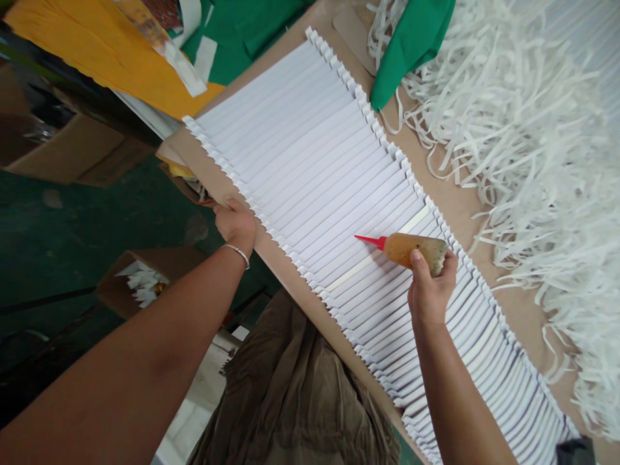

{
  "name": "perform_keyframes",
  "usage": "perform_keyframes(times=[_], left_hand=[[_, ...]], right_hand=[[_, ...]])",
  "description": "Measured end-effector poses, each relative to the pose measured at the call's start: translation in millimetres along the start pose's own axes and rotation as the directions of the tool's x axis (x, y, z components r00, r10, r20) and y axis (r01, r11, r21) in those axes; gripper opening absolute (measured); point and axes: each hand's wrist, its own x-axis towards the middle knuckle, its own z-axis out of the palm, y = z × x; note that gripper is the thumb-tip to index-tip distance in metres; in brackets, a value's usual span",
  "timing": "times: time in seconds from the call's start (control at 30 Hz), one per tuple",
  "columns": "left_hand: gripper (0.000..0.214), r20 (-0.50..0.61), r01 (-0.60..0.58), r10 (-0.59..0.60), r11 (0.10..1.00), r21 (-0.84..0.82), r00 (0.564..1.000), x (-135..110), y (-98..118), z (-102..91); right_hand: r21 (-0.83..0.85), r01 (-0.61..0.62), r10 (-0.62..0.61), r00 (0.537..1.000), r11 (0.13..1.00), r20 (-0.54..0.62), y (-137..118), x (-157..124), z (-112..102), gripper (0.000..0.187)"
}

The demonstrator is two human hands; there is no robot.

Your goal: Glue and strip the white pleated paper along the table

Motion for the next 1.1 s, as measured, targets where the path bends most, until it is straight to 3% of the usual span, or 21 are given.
perform_keyframes(times=[0.33, 0.53, 0.67, 0.77, 0.83, 0.9, 1.0, 1.1], left_hand=[[0.045, -0.001, 0.026, -0.026, 1.0, -0.009, 1.0, -1.5, -2.1, 2.1], [0.04, -0.038, 0.008, -0.007, 1.0, 0.012, 0.999, -1.0, -2.9, 3.0], [0.039, -0.044, 0.029, -0.029, 1.0, 0.011, 0.999, -1.5, -1.6, 1.9], [0.042, -0.033, 0.023, -0.023, 1.0, 0.016, 0.999, -1.5, -1.7, 1.3], [0.046, -0.018, 0.018, -0.017, 0.999, 0.031, 1.0, -1.0, -2.2, 0.9], [0.05, -0.005, 0.015, -0.015, 0.999, 0.039, 1.0, -0.1, -2.6, 0.5], [0.051, 0.0, 0.012, -0.012, 1.0, 0.027, 1.0, 1.4, -2.8, 0.5], [0.049, -0.008, 0.023, -0.022, 0.999, 0.04, 1.0, 3.2, -3.0, 1.9]], right_hand=[[-0.213, 0.0, 0.03, 0.99, 0.977, 0.138, -2.3, -65.3, 7.0, 0.069], [-0.251, 0.105, -0.045, 0.971, 0.962, 0.235, 3.9, -88.4, 11.9, 0.07], [-0.26, 0.287, -0.212, 0.936, 0.922, 0.282, 4.7, -87.3, 7.6, 0.074], [-0.135, 0.455, -0.391, 0.857, 0.88, 0.336, -4.3, -70.0, 0.1, 0.081], [-0.057, 0.515, -0.475, 0.824, 0.855, 0.309, -13.8, -48.7, -5.5, 0.08], [-0.105, 0.517, -0.495, 0.85, 0.85, 0.177, -23.0, -19.4, -10.1, 0.078], [-0.161, 0.382, -0.4, 0.91, 0.91, -0.104, -29.9, 35.2, -11.9, 0.07], [0.07, 0.222, -0.205, 0.96, 0.973, -0.19, -27.4, 87.6, -5.8, 0.06]])
